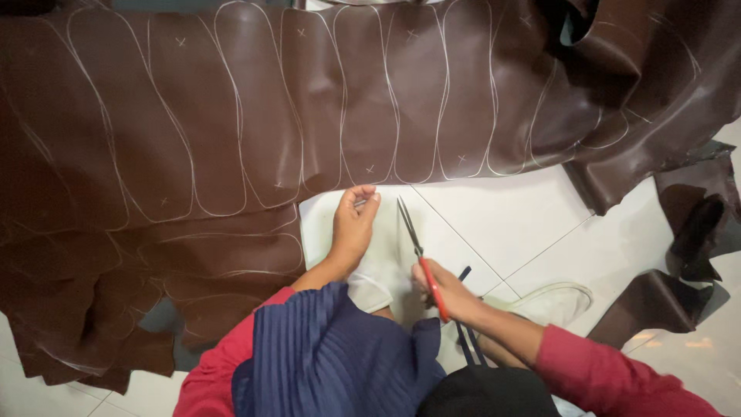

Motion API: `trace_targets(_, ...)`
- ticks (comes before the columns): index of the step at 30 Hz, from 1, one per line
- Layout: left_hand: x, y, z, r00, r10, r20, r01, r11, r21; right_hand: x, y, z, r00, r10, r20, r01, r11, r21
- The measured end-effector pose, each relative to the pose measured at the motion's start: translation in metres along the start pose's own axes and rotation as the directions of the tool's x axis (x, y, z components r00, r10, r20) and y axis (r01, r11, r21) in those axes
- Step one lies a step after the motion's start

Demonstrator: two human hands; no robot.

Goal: The person uses red-handled scissors to cut a large sheet of brown leather along white chalk outlines. They repeatedly reposition the material and cut out multiple curved shapes, separating them from the main sheet.

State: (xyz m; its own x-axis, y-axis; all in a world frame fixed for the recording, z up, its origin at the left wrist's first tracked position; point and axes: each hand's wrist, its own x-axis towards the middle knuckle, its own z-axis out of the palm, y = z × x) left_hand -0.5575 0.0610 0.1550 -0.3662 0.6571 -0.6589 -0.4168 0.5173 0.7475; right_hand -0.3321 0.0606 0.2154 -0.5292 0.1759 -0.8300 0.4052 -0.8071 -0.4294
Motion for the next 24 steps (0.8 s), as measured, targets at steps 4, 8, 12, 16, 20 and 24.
trace_targets(4, 0.009, -0.012, -0.005, 0.999, -0.019, -0.027, 0.018, 0.999, -0.034, 0.031, -0.019, 0.025, 0.978, 0.072, -0.195, -0.092, 0.991, -0.099)
trace_targets(8, 0.009, -0.008, -0.006, 0.999, -0.046, -0.008, 0.045, 0.994, -0.102, 0.069, -0.050, 0.039, 0.968, -0.072, -0.240, 0.049, 0.994, -0.098)
trace_targets(12, 0.016, 0.005, 0.003, 0.996, 0.065, 0.060, -0.049, 0.972, -0.230, 0.073, -0.051, 0.041, 0.970, -0.026, -0.242, 0.026, 1.000, -0.007)
trace_targets(16, 0.029, 0.021, 0.013, 0.997, 0.040, 0.070, -0.024, 0.976, -0.218, 0.066, -0.041, 0.045, 0.982, -0.014, -0.186, 0.050, 0.980, 0.193)
trace_targets(20, 0.028, 0.031, 0.016, 1.000, 0.017, 0.005, -0.017, 1.000, -0.001, 0.064, -0.037, 0.054, 0.977, 0.041, -0.208, 0.011, 0.970, 0.244)
trace_targets(24, 0.018, 0.034, 0.014, 1.000, 0.000, -0.003, 0.000, 0.998, 0.061, 0.061, -0.039, 0.059, 0.982, 0.025, -0.188, 0.013, 0.980, 0.200)
